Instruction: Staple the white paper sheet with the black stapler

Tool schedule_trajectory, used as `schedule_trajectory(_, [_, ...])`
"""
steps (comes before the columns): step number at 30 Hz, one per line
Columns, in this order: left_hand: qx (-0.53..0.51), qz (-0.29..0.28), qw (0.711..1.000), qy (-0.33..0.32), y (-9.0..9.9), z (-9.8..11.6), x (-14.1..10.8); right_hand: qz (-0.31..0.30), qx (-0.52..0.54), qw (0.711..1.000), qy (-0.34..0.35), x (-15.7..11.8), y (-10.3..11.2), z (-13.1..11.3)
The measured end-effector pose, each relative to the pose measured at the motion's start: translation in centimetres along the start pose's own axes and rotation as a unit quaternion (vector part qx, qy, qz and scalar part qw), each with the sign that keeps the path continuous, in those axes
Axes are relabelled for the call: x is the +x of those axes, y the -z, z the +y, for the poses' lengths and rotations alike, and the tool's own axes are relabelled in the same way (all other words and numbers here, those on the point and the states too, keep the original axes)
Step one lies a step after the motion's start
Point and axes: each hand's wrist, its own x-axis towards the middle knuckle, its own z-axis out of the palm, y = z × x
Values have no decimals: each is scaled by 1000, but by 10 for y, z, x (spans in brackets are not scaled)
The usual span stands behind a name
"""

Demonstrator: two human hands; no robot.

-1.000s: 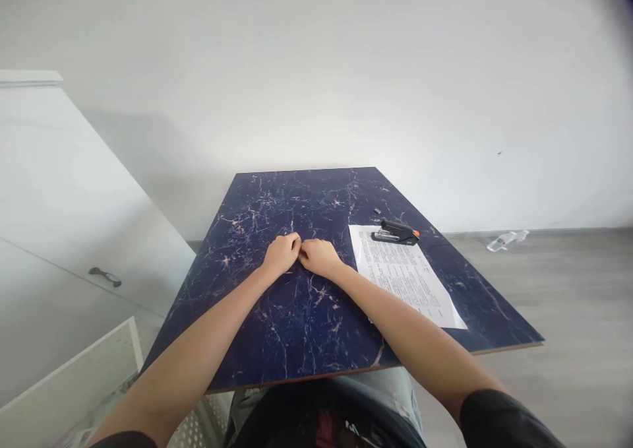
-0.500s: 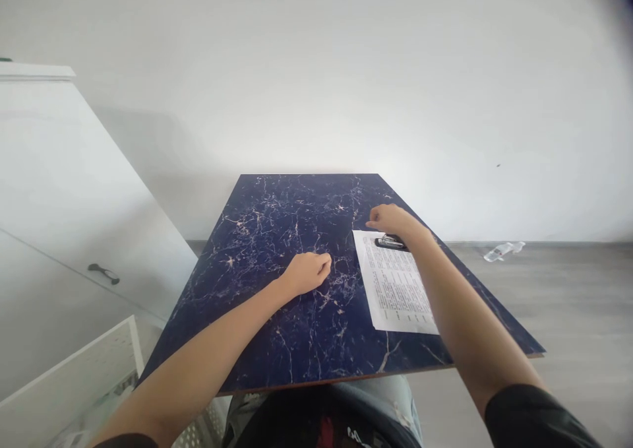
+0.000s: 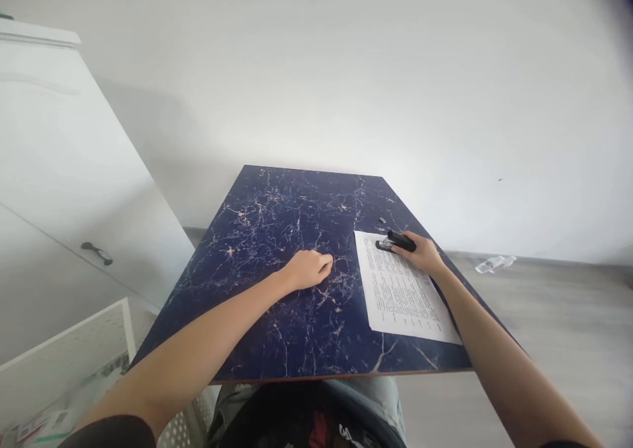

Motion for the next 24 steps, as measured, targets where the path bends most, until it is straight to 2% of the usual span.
schedule_trajectory(3, [-9, 19, 1000, -9, 8, 10, -2, 44, 1, 999, 1, 1, -12, 3])
schedule_trajectory(4, [-17, 28, 999, -29, 9, 21, -6, 47, 2, 999, 1, 3, -14, 1])
schedule_trajectory(6, [-42, 39, 992, -111, 4, 57, -17, 43, 4, 999, 7, 9, -20, -13])
schedule_trajectory(8, [-52, 42, 970, -236, -11, 103, -32, 28, 5, 999, 25, 17, -31, -40])
schedule_trajectory(10, [-40, 2, 934, -355, -29, 146, -46, 7, 8, 999, 46, 26, -49, -82])
schedule_trajectory(11, [-28, -27, 922, -386, -39, 162, -50, -2, 16, 998, 59, 31, -61, -107])
schedule_trajectory(12, [-20, -41, 919, -390, -47, 173, -53, -10, 30, 997, 74, 36, -74, -133])
schedule_trajectory(15, [8, -123, 931, -344, -63, 181, -52, -7, 70, 991, 112, 52, -113, -211])
schedule_trajectory(18, [-2, -188, 919, -345, -71, 174, -52, -33, 94, 982, 158, 70, -146, -269])
schedule_trajectory(19, [0, -185, 916, -357, -73, 172, -54, -39, 99, 980, 169, 76, -154, -283])
schedule_trajectory(21, [25, -145, 914, -379, -75, 171, -60, -45, 109, 978, 175, 84, -167, -301])
schedule_trajectory(24, [58, -86, 911, -399, -78, 172, -68, -52, 122, 976, 174, 88, -173, -312])
